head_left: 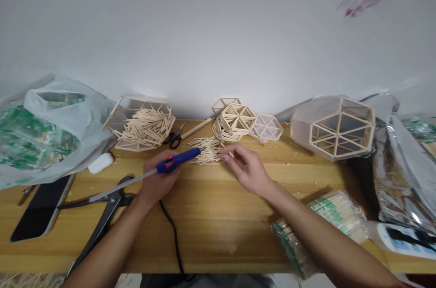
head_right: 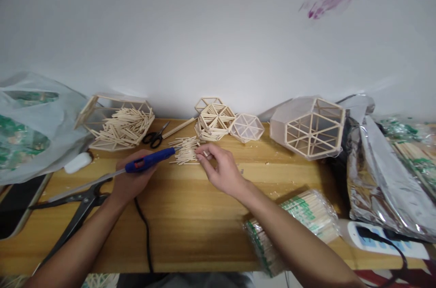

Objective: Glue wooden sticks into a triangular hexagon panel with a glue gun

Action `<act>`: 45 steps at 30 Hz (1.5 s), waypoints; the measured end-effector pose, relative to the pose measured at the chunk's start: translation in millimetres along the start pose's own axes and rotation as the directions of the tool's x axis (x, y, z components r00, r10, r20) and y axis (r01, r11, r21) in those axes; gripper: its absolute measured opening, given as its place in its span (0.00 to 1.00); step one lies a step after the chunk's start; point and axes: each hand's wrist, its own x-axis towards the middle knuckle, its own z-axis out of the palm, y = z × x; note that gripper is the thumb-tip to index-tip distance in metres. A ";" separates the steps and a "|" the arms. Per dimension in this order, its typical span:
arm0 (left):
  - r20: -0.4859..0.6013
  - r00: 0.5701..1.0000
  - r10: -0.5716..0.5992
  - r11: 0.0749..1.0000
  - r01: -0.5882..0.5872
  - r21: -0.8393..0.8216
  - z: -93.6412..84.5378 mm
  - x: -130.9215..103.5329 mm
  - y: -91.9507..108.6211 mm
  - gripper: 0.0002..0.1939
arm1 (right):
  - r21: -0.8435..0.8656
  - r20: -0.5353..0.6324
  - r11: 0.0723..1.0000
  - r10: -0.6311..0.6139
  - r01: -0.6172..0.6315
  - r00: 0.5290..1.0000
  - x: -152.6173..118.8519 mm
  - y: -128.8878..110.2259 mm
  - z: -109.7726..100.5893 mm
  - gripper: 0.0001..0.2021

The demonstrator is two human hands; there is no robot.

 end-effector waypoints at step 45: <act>0.188 0.971 0.151 0.988 -0.142 -0.060 -1.6 -0.2 4.3 0.03 | 0.134 0.046 0.989 0.053 -0.058 0.998 -2.1 -0.2 3.3 0.11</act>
